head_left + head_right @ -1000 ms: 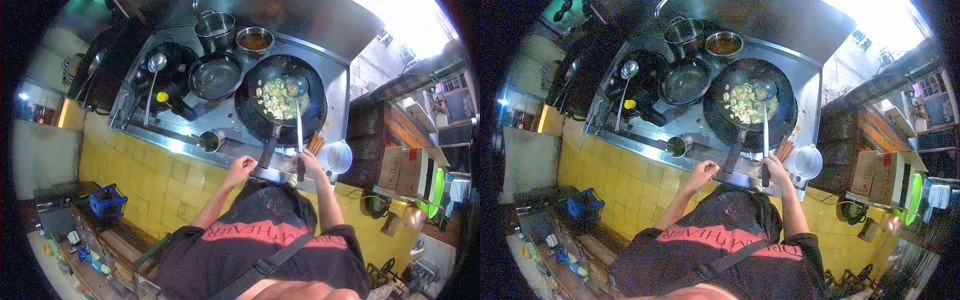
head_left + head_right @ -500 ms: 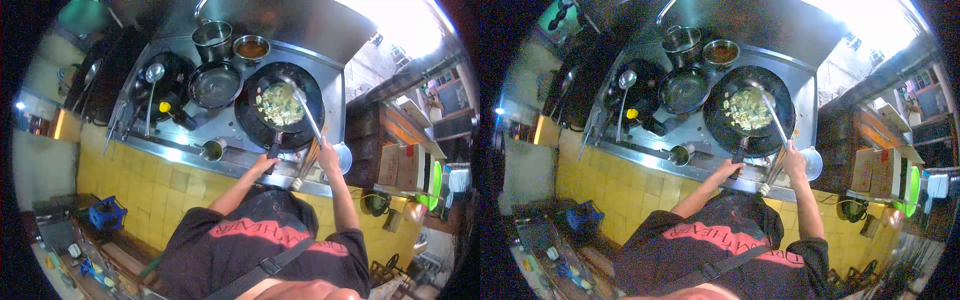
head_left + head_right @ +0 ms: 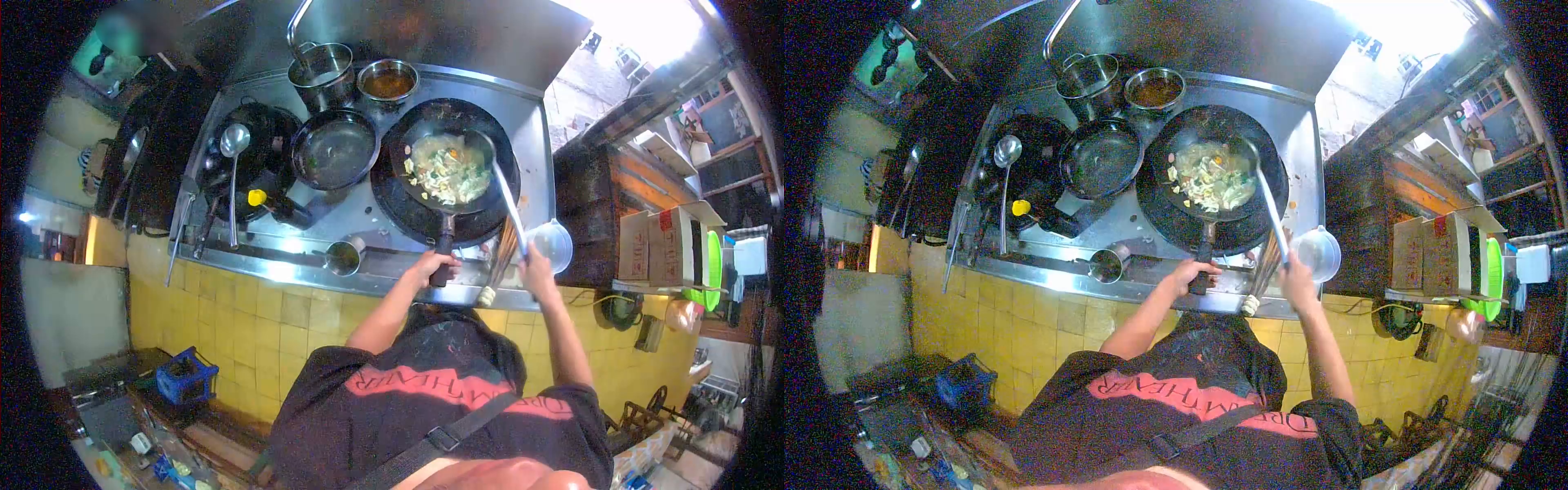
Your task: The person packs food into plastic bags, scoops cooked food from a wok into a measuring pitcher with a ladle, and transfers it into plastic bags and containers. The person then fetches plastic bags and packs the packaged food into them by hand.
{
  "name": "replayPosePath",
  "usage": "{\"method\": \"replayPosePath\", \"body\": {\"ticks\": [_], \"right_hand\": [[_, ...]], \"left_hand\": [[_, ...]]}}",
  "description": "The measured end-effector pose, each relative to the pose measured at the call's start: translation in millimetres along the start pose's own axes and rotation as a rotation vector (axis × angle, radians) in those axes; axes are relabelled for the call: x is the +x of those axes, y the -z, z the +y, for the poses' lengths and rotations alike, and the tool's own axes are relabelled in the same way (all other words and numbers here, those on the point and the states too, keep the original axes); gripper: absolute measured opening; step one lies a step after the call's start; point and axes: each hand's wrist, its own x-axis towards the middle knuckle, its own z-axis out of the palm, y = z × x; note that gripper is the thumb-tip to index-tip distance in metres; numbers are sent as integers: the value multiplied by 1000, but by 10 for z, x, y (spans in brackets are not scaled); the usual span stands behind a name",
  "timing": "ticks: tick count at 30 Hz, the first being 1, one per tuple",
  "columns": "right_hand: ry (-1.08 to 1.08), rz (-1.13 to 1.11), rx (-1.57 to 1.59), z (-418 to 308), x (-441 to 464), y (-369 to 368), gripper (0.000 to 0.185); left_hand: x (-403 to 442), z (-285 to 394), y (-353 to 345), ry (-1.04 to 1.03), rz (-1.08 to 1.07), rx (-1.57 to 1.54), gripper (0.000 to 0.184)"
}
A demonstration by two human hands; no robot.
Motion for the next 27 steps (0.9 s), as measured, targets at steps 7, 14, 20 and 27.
{"method": "replayPosePath", "body": {"ticks": [7,14,20,27], "right_hand": [[-103,-126,296,-490,-275,25,46],[-75,22,120,-415,-728,436,53],[-147,172,258,-126,-1103,684,51],[-98,276,460,454,-1377,1005,50]], "left_hand": [[92,-121,-56,-264,194,307,13],[-185,-54,159,-268,116,414,11],[-635,-160,-115,-188,71,352,13],[-1034,-471,-707,-201,182,312,16]]}}
